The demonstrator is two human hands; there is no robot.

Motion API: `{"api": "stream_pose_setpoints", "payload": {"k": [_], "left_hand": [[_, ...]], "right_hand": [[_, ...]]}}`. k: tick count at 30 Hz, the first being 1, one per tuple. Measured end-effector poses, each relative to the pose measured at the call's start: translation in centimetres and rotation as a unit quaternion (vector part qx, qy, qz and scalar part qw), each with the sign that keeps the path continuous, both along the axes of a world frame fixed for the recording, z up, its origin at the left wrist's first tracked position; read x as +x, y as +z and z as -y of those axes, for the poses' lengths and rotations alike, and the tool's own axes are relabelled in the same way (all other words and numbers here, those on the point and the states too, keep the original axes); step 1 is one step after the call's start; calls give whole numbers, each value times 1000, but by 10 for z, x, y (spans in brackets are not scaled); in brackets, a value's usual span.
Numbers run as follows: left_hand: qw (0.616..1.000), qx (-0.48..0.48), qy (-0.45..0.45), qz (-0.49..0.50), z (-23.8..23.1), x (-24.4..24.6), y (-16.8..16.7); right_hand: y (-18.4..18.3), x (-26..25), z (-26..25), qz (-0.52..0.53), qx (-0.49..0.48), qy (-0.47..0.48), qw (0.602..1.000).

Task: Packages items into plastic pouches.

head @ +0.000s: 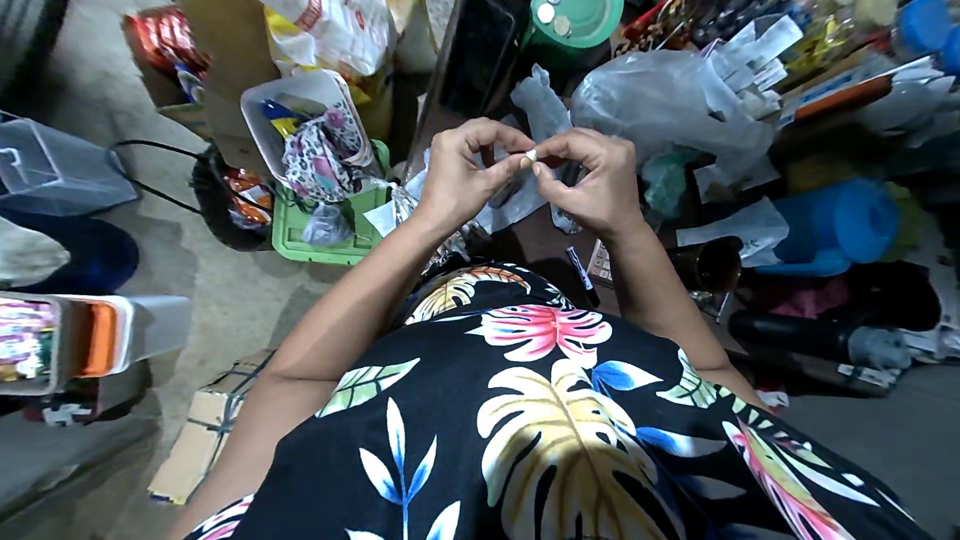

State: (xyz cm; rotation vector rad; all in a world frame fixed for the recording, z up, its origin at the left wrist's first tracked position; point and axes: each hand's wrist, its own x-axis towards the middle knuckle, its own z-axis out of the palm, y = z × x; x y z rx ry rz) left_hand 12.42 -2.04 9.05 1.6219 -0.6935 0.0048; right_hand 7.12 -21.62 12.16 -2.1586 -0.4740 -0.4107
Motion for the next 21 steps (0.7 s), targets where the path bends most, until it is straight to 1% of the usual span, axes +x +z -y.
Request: {"api": "stream_pose_setpoints", "payload": {"k": [2,5,7,9,11,14,17,19,21], "left_hand": [[1000,0,14,10,-1,1,-1],[999,-2,31,25,-1,0,-6],[999,-12,30,32,0,0,-10],[999,-28,16,34,-1,0,-13],[998,-45,-6,35,-2,2,-15],[996,-73,-46,36,-3,6,-16],[993,-90,-73,29,-4,9,-17],[988,-110,-107,2,-3,8,-18],[975,-150,-152,-56,1,5,-19]], "right_hand": [[0,0,0,-44,48,0,998],[6,0,-1,-162,120,-23,979],[6,2,1,-186,129,-17,974],[6,3,3,-181,121,0,976],[5,4,4,-167,98,8,981],[4,8,7,-112,22,25,993],[9,9,5,-72,-47,24,996],[12,8,0,-52,-100,6,994],[10,8,-5,-6,-134,-20,991]]}}
